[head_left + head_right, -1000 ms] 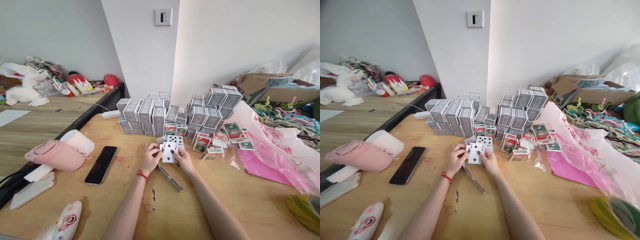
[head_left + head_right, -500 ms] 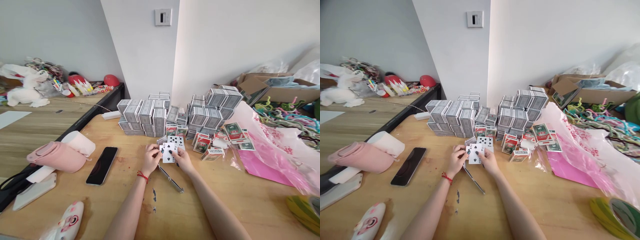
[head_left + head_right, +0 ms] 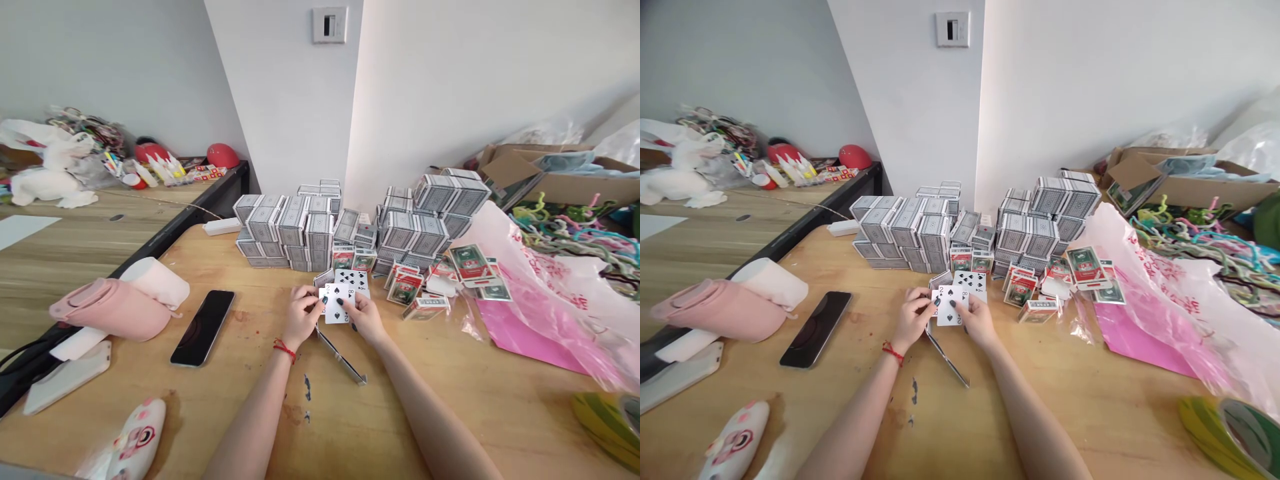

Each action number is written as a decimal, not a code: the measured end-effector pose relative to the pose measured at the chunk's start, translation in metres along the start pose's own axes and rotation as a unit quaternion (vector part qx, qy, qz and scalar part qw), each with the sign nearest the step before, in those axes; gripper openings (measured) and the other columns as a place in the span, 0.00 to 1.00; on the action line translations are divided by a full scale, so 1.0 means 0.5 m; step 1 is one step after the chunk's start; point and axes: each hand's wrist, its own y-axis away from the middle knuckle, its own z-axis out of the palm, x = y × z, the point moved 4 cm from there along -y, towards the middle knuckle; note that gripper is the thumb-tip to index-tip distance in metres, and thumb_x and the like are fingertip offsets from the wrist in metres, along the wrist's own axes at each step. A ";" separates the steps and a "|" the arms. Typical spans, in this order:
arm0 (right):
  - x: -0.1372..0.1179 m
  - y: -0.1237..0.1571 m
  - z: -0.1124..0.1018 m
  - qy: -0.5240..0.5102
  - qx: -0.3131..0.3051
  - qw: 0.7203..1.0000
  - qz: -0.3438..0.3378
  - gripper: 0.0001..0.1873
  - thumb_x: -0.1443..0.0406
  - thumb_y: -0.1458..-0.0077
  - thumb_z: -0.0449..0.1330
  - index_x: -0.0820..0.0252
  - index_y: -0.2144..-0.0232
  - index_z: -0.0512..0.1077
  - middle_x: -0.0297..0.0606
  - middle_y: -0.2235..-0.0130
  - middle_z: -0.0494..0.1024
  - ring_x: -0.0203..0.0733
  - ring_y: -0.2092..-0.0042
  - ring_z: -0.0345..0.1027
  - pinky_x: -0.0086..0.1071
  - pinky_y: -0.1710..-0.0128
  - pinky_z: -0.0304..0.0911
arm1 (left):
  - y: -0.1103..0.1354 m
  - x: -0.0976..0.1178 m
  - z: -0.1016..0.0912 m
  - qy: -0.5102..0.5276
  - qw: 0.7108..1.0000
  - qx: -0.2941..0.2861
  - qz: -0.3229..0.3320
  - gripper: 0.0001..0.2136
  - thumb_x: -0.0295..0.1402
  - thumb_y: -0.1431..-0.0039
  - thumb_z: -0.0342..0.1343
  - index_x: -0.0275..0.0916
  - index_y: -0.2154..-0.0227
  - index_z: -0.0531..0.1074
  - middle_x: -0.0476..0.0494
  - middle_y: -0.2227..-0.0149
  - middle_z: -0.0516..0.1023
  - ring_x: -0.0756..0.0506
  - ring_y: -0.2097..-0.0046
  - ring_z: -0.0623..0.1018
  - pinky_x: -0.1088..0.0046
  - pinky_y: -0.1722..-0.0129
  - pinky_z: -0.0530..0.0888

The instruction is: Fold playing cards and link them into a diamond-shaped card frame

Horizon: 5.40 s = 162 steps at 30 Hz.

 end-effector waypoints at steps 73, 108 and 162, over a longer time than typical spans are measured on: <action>-0.192 0.061 -0.010 0.172 -0.002 0.982 -0.083 0.20 0.52 0.54 0.58 0.62 0.83 0.65 0.30 0.85 0.61 0.30 0.83 0.51 0.25 0.86 0.47 | -0.059 0.136 -0.047 0.254 0.934 -0.188 -0.168 0.12 0.39 0.56 0.59 0.34 0.83 0.70 0.48 0.79 0.71 0.51 0.74 0.69 0.76 0.72 0.64; -0.245 0.074 -0.019 0.068 0.030 0.996 -0.038 0.18 0.54 0.57 0.61 0.62 0.84 0.65 0.27 0.88 0.61 0.27 0.86 0.47 0.23 0.89 0.43 | -0.104 0.174 -0.017 0.337 0.888 -0.220 -0.224 0.12 0.39 0.56 0.60 0.33 0.81 0.70 0.48 0.80 0.70 0.53 0.78 0.69 0.76 0.77 0.67; -0.265 0.101 -0.009 0.535 0.157 0.821 -0.123 0.10 0.69 0.50 0.46 0.59 0.80 0.62 0.37 0.82 0.69 0.37 0.80 0.61 0.27 0.81 0.47 | -0.047 0.235 0.028 -0.205 0.965 0.047 0.154 0.14 0.33 0.39 0.40 0.37 0.78 0.64 0.47 0.82 0.65 0.51 0.78 0.64 0.74 0.76 0.57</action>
